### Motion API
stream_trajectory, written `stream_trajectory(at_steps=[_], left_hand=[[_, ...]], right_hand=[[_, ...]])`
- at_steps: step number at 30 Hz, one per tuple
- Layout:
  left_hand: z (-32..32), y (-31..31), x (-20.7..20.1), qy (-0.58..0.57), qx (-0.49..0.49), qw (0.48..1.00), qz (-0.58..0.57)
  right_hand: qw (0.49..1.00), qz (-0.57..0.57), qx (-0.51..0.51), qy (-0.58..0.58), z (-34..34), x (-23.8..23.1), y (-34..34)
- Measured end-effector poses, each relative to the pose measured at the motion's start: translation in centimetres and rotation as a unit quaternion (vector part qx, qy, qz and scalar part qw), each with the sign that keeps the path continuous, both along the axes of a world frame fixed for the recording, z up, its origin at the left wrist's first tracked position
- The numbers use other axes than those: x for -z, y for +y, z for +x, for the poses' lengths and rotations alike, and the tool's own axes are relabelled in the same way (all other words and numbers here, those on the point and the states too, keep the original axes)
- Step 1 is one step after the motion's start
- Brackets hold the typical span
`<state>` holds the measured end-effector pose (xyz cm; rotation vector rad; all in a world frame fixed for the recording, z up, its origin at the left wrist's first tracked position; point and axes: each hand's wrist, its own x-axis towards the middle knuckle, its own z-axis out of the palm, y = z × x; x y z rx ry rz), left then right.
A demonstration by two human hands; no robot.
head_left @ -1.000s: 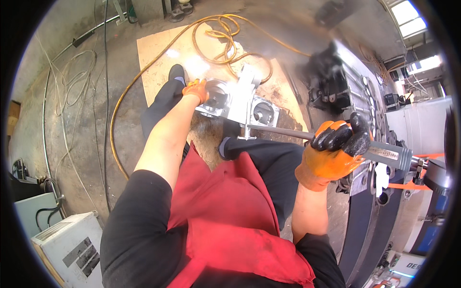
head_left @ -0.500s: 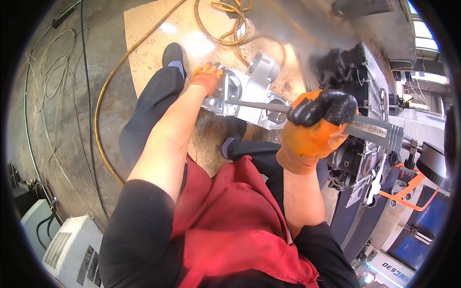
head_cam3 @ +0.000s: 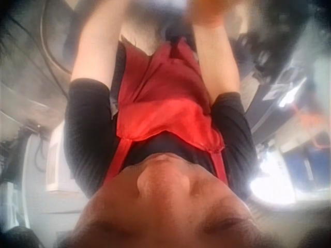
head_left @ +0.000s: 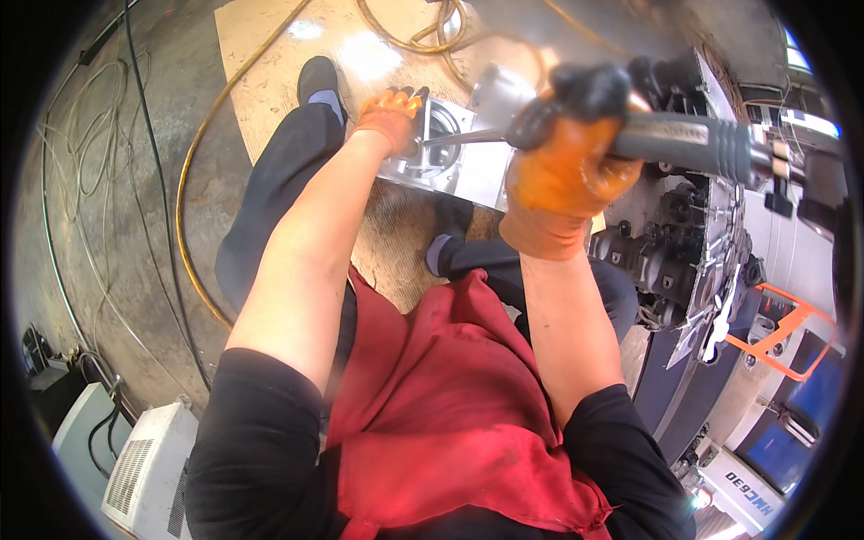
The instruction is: The person measures the internal and external dimensions of a metal engine component using several dial bore gauges and a large micrometer, placing the tools against the metal and reading the dials.
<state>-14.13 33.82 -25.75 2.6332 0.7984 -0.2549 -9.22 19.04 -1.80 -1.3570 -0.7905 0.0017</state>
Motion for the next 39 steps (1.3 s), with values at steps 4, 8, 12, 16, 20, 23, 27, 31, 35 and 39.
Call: stream_trajectory(at_steps=[4, 8, 12, 16, 20, 23, 27, 31, 35, 39], left_hand=[[-0.1, -0.5, -1.7, 0.026, 0.009, 0.999, 0.016], [0.1, -0.6, -3.3, 0.061, 0.019, 0.998, 0.016], [0.1, -0.2, -2.1, 0.040, 0.029, 0.999, 0.012], [-0.3, -0.7, -2.4, 0.045, 0.023, 0.998, 0.035], [-0.6, -0.5, -1.1, 0.046, 0.030, 0.998, 0.027], [-0.5, -0.5, -0.9, 0.060, 0.031, 0.998, 0.015], [-0.7, -0.6, -0.2, 0.052, 0.038, 0.997, 0.051], [-0.5, -0.4, -0.6, 0.061, 0.042, 0.997, 0.020], [-0.6, -0.4, -1.3, 0.057, 0.046, 0.997, 0.004], [-0.4, -0.2, -3.7, 0.091, 0.037, 0.994, -0.045]], right_hand=[[0.998, 0.038, -0.057, -0.018, 0.4, 0.4, 1.2], [0.978, 0.095, -0.109, 0.149, -1.3, -2.1, 1.2], [0.983, 0.008, -0.130, 0.127, -0.9, -3.6, 0.3], [0.981, -0.130, 0.092, -0.110, -0.2, -1.1, 0.8], [0.949, -0.166, 0.212, -0.166, -2.7, -1.9, 2.0], [0.948, -0.172, 0.194, -0.184, -2.0, -1.2, 2.3], [0.987, -0.151, 0.050, 0.000, -2.0, -2.8, 3.0], [0.991, -0.101, -0.030, 0.083, -3.0, -3.9, 3.9], [0.996, -0.085, 0.011, -0.032, -1.6, -1.9, 4.3], [0.991, -0.106, -0.011, -0.081, -1.9, -3.0, 2.7]])
